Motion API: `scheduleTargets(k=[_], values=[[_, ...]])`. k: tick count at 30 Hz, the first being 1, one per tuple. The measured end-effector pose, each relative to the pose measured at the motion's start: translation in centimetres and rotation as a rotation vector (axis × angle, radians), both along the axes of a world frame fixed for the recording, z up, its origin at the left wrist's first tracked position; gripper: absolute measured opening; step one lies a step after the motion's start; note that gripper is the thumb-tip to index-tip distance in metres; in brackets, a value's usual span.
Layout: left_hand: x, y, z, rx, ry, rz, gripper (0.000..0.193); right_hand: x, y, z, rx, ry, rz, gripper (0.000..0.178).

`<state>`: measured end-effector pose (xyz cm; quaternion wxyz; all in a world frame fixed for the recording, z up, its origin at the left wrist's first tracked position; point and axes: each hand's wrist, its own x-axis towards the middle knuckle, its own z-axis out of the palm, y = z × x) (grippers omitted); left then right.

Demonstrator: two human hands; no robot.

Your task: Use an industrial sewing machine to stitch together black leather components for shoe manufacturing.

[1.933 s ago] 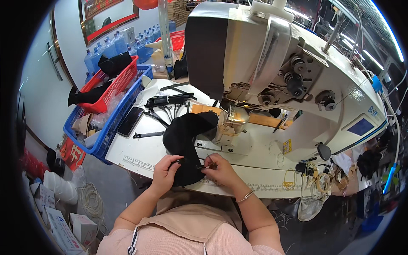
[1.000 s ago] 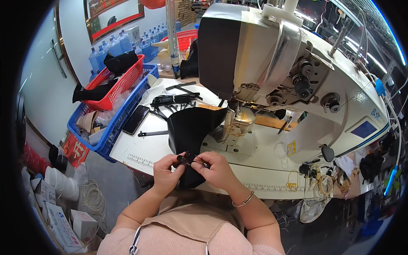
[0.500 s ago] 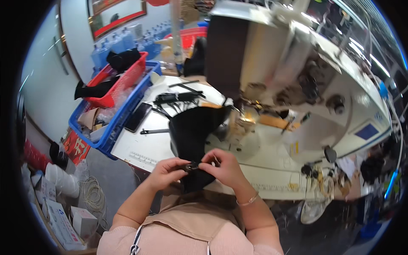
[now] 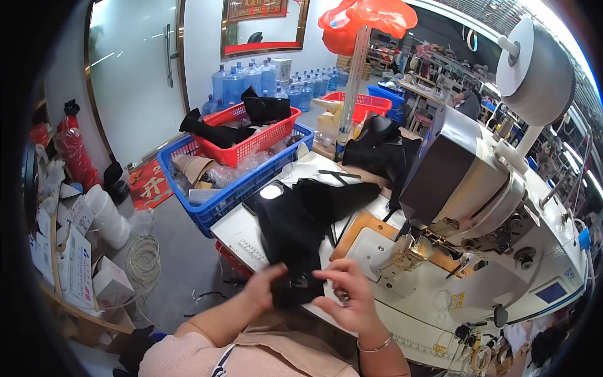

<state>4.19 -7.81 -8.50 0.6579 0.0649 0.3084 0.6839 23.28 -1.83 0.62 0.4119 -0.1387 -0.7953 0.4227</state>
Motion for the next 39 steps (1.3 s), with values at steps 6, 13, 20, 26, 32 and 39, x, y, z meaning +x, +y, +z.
scheduleTargets(k=[6, 13, 20, 26, 32, 39], values=[[-15.6, 10.0, 11.5, 0.417, 0.566, 0.78, 0.066, 3.4, 0.6, -3.2, -0.269, 0.005, -0.209, 0.021], [-32.9, 21.1, 8.9, -0.46, 1.723, 0.9, 0.108, 9.8, -0.9, -9.1, -0.649, -0.13, -0.65, 0.01], [-28.1, 24.3, 3.1, -0.306, 2.121, 0.874, 0.056, 15.9, -0.6, -14.0, -0.073, -0.45, -1.206, 0.013], [-7.4, 31.1, 1.7, 0.456, 1.742, 0.096, 0.054, 16.4, 0.1, -13.9, 0.192, -0.645, -1.293, 0.016], [8.1, 40.8, 0.7, 0.235, 1.496, -0.033, 0.087, 15.6, -0.4, -13.1, 0.082, -0.642, -1.316, 0.018], [8.7, 47.9, 4.5, 0.266, 1.812, 0.005, 0.089, 15.5, -0.8, -13.1, -0.009, -0.677, -1.282, 0.02]])
